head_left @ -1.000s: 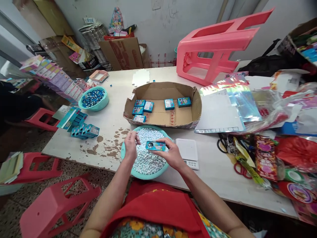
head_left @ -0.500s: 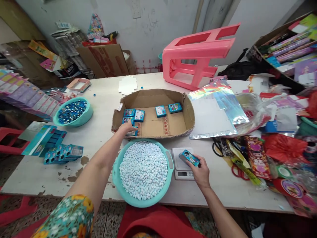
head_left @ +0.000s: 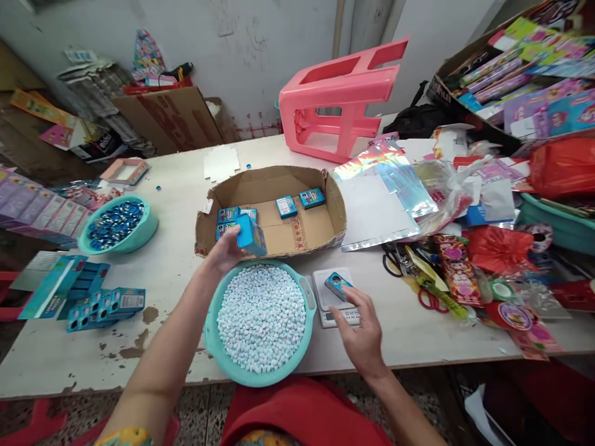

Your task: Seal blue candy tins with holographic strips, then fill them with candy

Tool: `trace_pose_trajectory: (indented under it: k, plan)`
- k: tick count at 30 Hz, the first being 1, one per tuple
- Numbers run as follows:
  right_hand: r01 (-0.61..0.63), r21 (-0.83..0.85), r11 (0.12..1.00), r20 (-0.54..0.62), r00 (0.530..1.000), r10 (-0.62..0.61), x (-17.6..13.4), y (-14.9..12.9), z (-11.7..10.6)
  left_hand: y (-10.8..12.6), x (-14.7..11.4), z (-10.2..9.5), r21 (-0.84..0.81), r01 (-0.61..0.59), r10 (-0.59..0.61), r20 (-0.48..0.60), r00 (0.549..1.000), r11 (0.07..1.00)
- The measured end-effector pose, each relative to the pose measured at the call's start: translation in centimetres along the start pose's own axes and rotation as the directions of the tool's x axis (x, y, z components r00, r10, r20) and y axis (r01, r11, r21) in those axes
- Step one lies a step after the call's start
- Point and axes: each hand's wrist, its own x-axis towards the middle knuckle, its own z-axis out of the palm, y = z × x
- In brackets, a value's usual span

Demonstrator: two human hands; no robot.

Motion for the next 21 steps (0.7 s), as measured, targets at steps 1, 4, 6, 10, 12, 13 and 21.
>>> trace_pose_trajectory:
  k: [1, 4, 6, 10, 12, 13, 21]
  plan:
    - [-0.035, 0.093, 0.995, 0.085, 0.996, 0.027, 0.3, -0.8, 0.5, 0.0, -2.3, 0.5, 0.036, 0.006, -0.011, 0.134, 0.991, 0.999]
    - [-0.274, 0.387, 0.88, 0.358, 0.925, 0.131, 1.4, -2.3, 1.4, -1.7, -9.7, 2.6, 0.367, -0.331, 0.193, 0.365, 0.911, 0.87]
    - [-0.445, 0.477, 0.758, 0.535, 0.831, 0.151, 2.0, -2.7, 1.3, -3.6, -14.0, 4.0, 0.538, -0.662, 0.369, 0.558, 0.743, 0.521]
    - [-0.601, 0.36, 0.713, 0.764, 0.628, 0.144, 2.2, -2.0, 0.2, -7.3, -18.8, 5.5, 0.413, -0.906, 0.324, 0.872, 0.366, -0.089]
    - [-0.633, 0.304, 0.712, 0.796, 0.579, 0.174, 1.8, -1.4, -0.2, -8.5, -18.9, 4.5, 0.442, -0.889, 0.371, 0.85, 0.374, -0.116]
    - [-0.647, 0.292, 0.705, 0.799, 0.57, 0.192, 1.4, -1.1, -0.4, -9.1, -18.6, 3.3, 0.508, -0.857, 0.424, 0.796, 0.432, -0.08]
    - [-0.761, 0.203, 0.616, 0.819, 0.477, 0.319, -3.9, 1.0, -2.7, -16.1, -13.5, -7.9, 0.979, -0.017, 0.341, -0.054, 0.938, 0.201]
